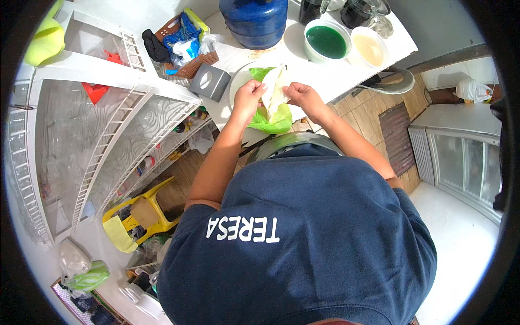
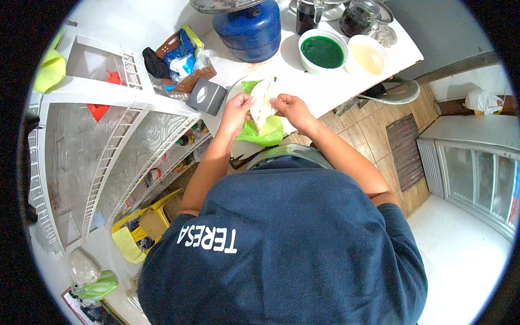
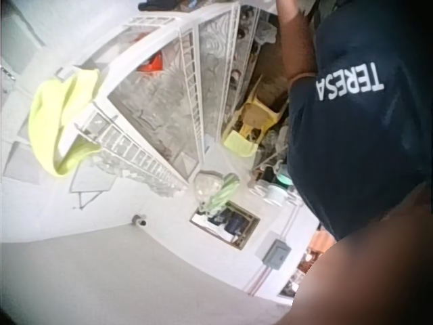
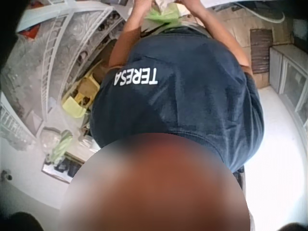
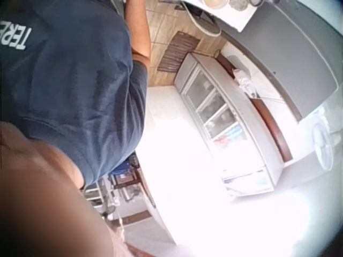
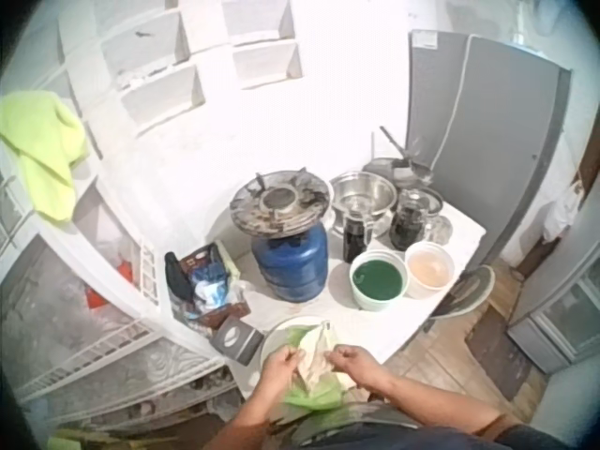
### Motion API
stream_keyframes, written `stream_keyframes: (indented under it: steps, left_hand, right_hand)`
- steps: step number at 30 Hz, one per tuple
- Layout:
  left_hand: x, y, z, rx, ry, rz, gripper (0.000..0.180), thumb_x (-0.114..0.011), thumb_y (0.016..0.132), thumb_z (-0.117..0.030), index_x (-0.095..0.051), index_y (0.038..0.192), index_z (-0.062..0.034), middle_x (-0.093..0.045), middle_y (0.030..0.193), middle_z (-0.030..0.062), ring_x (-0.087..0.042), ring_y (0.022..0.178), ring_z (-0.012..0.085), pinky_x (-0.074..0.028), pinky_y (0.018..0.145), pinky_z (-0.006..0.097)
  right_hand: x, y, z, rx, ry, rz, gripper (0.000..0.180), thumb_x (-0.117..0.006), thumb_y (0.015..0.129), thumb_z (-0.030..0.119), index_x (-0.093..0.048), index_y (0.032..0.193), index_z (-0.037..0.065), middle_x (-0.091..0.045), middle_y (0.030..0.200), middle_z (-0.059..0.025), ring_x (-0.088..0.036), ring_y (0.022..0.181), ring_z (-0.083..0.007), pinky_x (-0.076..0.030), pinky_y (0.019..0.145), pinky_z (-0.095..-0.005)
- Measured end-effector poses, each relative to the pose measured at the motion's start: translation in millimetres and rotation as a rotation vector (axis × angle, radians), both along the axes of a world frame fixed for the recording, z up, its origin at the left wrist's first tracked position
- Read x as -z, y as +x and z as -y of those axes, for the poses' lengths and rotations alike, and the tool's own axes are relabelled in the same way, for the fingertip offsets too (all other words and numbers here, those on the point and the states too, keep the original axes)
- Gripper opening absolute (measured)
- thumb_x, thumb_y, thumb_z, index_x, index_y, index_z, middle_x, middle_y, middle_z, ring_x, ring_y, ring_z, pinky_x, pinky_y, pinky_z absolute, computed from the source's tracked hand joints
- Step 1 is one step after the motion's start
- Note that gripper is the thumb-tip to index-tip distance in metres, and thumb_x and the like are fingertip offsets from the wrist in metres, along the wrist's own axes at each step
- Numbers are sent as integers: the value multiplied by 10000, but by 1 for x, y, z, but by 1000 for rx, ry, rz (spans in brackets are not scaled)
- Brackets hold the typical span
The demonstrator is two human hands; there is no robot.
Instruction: The person scoops colorful jellies and other toppings from multiple containers into two clear plastic cups using a spoon. They then retrieve a plate and a green plastic bag from a refrigerator, place the bag on the plate, and begin opening it.
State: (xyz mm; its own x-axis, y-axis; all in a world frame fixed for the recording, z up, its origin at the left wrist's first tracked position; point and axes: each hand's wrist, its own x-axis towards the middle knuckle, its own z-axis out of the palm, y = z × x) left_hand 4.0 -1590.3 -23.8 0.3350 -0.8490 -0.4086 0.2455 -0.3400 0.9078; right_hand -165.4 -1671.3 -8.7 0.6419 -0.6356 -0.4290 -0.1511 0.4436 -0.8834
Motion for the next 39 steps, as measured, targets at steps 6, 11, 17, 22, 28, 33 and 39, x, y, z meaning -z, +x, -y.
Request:
stream_keyframes:
  steps: [6,11,17,22,28,33,39]
  left_hand:
    - [19,-2,0,16,66,684,235,-552,940,-214,-557,966,20,-647,849,208,-642,777,327,-500,721,394]
    - [24,3,5,4,75,664,276,-549,946,-255,-558,1005,14,-656,868,198,-643,795,323,-487,744,386]
    - [7,0,12,-35,-168,245,283,-606,931,-243,-564,1086,-10,-643,945,72,-597,887,140,-480,780,288]
    - [-13,-4,11,208,-62,395,274,-633,916,-218,-569,1095,-21,-619,1022,60,-564,930,125,-459,812,264]
    - [-10,-8,3,249,-118,-6,242,-643,909,-197,-575,1072,-31,-610,994,26,-560,892,95,-455,804,245]
    - [-12,2,2,245,-67,63,266,-644,897,-182,-577,1092,-14,-630,998,53,-580,894,118,-474,794,269]
    - [-32,-4,3,337,-85,729,329,-612,840,-91,-554,1156,-21,-653,964,235,-661,908,323,-503,781,360]
  right_hand:
    - [13,2,-5,51,15,4,267,-577,941,195,-557,694,93,-566,721,42,-519,686,-67,-457,695,-234]
    - [13,4,3,-2,113,73,244,-583,945,232,-560,747,92,-563,785,30,-533,767,-73,-483,796,-245]
    - [8,5,0,-149,97,111,266,-568,955,314,-568,828,80,-584,856,-3,-572,879,-101,-490,863,-265]
    - [5,2,7,-66,172,56,356,-548,949,414,-557,919,59,-594,859,-39,-588,883,-133,-498,835,-271]
    - [8,3,13,-55,181,158,326,-541,966,368,-537,956,42,-585,919,-67,-581,874,-140,-490,829,-266]
    - [11,4,5,-58,197,196,308,-572,950,355,-542,971,50,-580,955,-51,-574,874,-130,-485,846,-268]
    - [12,11,5,-147,149,110,286,-622,916,296,-566,1026,38,-603,949,-32,-587,863,-128,-488,840,-267]
